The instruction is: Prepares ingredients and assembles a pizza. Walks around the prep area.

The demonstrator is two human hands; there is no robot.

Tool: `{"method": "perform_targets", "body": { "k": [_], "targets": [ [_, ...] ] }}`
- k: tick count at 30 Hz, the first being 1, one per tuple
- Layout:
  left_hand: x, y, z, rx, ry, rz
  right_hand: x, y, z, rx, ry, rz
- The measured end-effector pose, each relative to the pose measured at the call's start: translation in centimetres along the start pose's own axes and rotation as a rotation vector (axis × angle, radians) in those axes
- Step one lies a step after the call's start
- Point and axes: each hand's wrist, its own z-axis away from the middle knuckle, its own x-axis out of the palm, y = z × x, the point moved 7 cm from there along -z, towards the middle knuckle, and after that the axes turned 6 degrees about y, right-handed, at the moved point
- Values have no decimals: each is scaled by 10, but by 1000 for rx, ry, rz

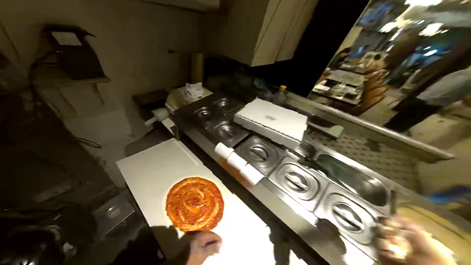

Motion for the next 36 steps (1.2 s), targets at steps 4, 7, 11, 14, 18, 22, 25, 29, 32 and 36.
{"method": "perform_targets", "body": {
  "k": [4, 7, 11, 14, 18, 22, 25, 29, 32, 36],
  "targets": [
    [29, 14, -65, -316, -308, 520, 159, 166, 51, 14, -55, 253],
    [-21, -10, -108, -574, -33, 608, 248, 266, 69, -212, -267, 740],
    [-99, -39, -134, -657, 54, 455, 307, 326, 43, -174, -391, 1034],
    [-148, -48, -160, -563, 154, 303, 341, 343, -2, -53, -387, 1169],
    [-198, -40, -187, -378, 218, 53, 382, 367, -44, 34, -509, 1328],
    [-198, -29, -204, -211, -16, -375, 365, 355, -51, 167, -389, 1616],
    [-159, -28, -199, -95, -411, -590, 346, 356, -48, 277, -322, 1635],
    [-180, -19, -198, -98, -179, -517, 364, 366, -52, 142, -279, 1334],
    [-235, -16, -189, -258, 38, -713, 401, 377, -33, 86, -482, 1264],
    [-260, -25, -174, -330, -97, -936, 429, 375, 13, 145, -728, 1441]
  ]
}}
